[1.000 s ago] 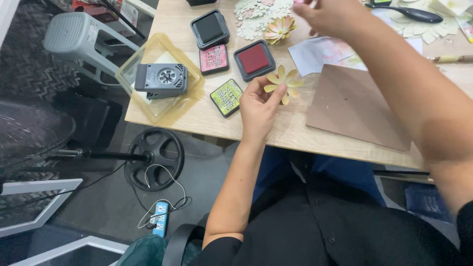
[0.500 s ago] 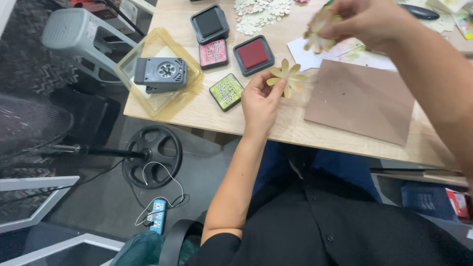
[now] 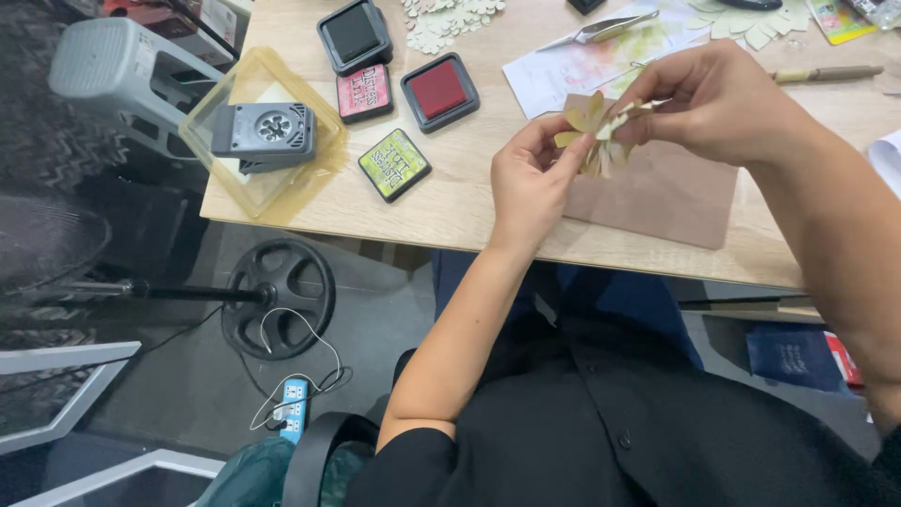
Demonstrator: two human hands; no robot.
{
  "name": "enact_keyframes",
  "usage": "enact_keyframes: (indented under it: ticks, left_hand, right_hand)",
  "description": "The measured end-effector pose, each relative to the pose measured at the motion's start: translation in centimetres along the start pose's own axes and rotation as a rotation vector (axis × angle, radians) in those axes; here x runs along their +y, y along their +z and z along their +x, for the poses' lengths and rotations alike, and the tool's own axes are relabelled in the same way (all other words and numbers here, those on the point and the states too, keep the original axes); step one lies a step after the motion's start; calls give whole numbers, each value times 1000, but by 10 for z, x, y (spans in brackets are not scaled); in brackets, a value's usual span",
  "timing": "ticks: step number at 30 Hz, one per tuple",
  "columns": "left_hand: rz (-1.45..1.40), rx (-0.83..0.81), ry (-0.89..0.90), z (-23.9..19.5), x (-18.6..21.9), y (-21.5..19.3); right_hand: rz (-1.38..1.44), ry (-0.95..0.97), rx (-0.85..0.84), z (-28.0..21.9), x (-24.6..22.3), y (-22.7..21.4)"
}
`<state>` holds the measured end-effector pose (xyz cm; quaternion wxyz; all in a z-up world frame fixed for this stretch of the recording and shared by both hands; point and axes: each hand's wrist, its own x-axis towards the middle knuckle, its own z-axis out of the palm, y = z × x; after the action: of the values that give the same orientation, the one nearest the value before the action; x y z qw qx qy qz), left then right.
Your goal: Shaping paper petals with a ball stylus and assembling layered paper flowers
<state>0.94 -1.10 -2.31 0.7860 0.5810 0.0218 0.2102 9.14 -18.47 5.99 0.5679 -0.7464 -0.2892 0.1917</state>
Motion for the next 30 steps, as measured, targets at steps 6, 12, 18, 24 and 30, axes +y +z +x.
enact_keyframes:
  ticks: [6,12,18,24,30]
  left_hand:
    - [8,-4,-14,-12,16,3]
    - [-69,-6,-1,-20,26,5]
    - [-119,-9,-18,-23,26,4]
    - [-112,-18,-6,-23,24,4]
    - [-88,-31,-4,-23,26,4]
  right_hand:
    - [-66,-169,-54,-2,6,-3]
    - [-96,-323,-122,-2,15,-7]
    - [-95,-336,-135,-1,18,-5]
    - [-98,-309,-118,-1,14,-2]
    - [-87,-287,-117,-1,16,-3]
